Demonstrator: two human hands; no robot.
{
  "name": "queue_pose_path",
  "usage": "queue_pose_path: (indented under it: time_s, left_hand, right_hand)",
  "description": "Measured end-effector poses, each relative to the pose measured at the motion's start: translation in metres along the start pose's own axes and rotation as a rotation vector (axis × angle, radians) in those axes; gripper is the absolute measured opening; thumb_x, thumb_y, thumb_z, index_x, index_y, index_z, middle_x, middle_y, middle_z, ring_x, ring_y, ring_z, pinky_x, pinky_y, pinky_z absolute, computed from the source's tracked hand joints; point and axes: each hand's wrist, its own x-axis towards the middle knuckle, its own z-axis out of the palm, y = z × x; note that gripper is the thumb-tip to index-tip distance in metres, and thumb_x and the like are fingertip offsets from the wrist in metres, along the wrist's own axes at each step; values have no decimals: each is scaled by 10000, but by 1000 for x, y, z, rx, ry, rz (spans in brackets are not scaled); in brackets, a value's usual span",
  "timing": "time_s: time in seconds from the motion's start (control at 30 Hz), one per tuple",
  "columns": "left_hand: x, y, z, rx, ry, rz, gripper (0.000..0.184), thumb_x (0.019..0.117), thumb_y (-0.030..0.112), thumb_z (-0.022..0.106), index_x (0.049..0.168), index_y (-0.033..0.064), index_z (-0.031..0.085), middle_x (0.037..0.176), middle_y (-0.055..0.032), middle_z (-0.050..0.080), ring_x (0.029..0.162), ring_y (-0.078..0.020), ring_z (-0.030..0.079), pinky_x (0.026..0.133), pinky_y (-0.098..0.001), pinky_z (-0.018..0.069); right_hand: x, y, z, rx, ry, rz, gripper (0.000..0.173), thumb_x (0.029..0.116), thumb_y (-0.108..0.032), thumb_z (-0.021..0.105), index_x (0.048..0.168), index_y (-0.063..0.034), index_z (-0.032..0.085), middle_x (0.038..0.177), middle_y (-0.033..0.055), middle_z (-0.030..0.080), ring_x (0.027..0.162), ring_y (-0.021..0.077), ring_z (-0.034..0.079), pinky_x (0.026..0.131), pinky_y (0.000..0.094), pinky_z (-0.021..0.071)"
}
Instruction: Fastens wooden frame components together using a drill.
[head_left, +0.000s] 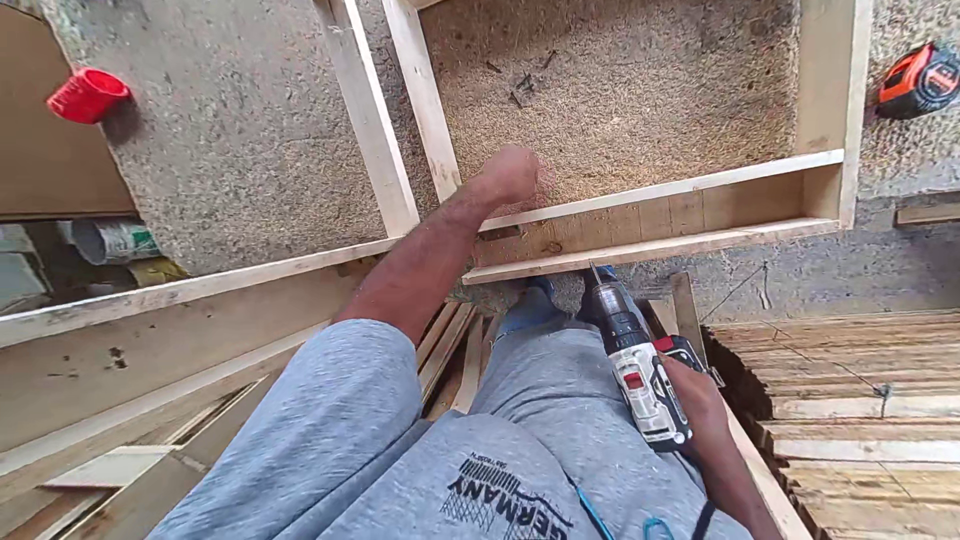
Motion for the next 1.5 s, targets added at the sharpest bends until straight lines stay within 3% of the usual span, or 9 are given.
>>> queue_pose_path:
  time_s: [0.07, 0.13, 0.2, 0.3, 0.47, 0.73, 0.9, 1.2, 1.5]
  left_hand:
    - [-23, -10, -12, -330, 187, -76, 218, 953, 180, 627, 1079, 71, 768, 992, -151, 744, 963, -308, 717, 884, -567, 559]
    - [-55, -17, -8, -880, 357, -101, 175, 976, 92, 603, 1077, 40, 735, 883, -67, 743, 755, -151, 733, 743, -345, 637]
    - [-95, -15, 8, -1447, 386, -71, 152, 1011, 24, 515, 1060, 42, 658, 840, -28, 690, 697, -105, 685, 669, -261, 609]
    - [-151, -4, 62, -1907, 268, -86, 169, 1035, 83, 464, 1048, 87, 632, 834, 3, 640, 661, -50, 630, 614, -178, 565]
    - [-200, 10, 149, -2414, 155, -313, 146, 1035, 37, 418, 1032, 28, 564, 757, -65, 628, 625, -104, 650, 618, -201, 590]
    - [-237, -21, 179, -2203, -6, 157, 162, 901, -22, 487, 875, 122, 556, 780, -17, 631, 682, -102, 625, 683, -265, 563]
    - [-233, -35, 179, -2202, -59, -77, 222, 1010, 14, 425, 1157, 6, 591, 919, -97, 665, 789, -172, 676, 774, -327, 600]
    - [-232, -28, 157, -2374, 73, -79, 210, 1108, 115, 346, 1138, 16, 529, 902, -123, 655, 879, -257, 721, 885, -405, 612]
    - [-231, -11, 154, -2461, 138, -192, 199, 1098, 154, 335, 1059, 35, 490, 966, -174, 687, 913, -288, 734, 849, -404, 617]
  right_hand:
    - [2, -1, 3, -5, -5, -16, 365, 982, -369, 577, 1167, -96, 733, 982, 68, 780, 878, 160, 755, 765, 412, 624]
    - [5, -6, 5, 1, -17, -39, 367, 986, -366, 572, 1169, -89, 727, 970, 78, 775, 867, 170, 752, 749, 421, 620]
    - [9, -12, 8, 36, -17, -81, 379, 999, -359, 564, 1173, -62, 722, 973, 98, 775, 872, 175, 752, 761, 416, 616]
    - [15, -27, 16, 65, -13, -142, 374, 1018, -338, 553, 1178, -45, 722, 974, 117, 775, 874, 194, 756, 768, 418, 615]
    - [17, -52, 35, 71, -109, -219, 339, 1020, -311, 549, 1175, -63, 722, 974, 104, 773, 868, 203, 752, 755, 444, 611]
    - [16, -82, 71, 10, -201, -247, 376, 956, -402, 610, 1179, -117, 712, 994, 63, 769, 885, 185, 747, 737, 480, 603]
    - [9, -95, 81, -7, -175, -269, 392, 967, -415, 601, 1170, -97, 707, 973, 75, 765, 875, 178, 743, 747, 458, 603]
    - [-4, -101, 92, -3, -137, -238, 375, 982, -424, 581, 1146, -109, 702, 942, 77, 756, 858, 195, 739, 722, 485, 592]
    - [-7, -96, 91, -50, -141, -233, 363, 956, -431, 598, 1144, -138, 702, 944, 60, 759, 852, 204, 743, 693, 507, 589]
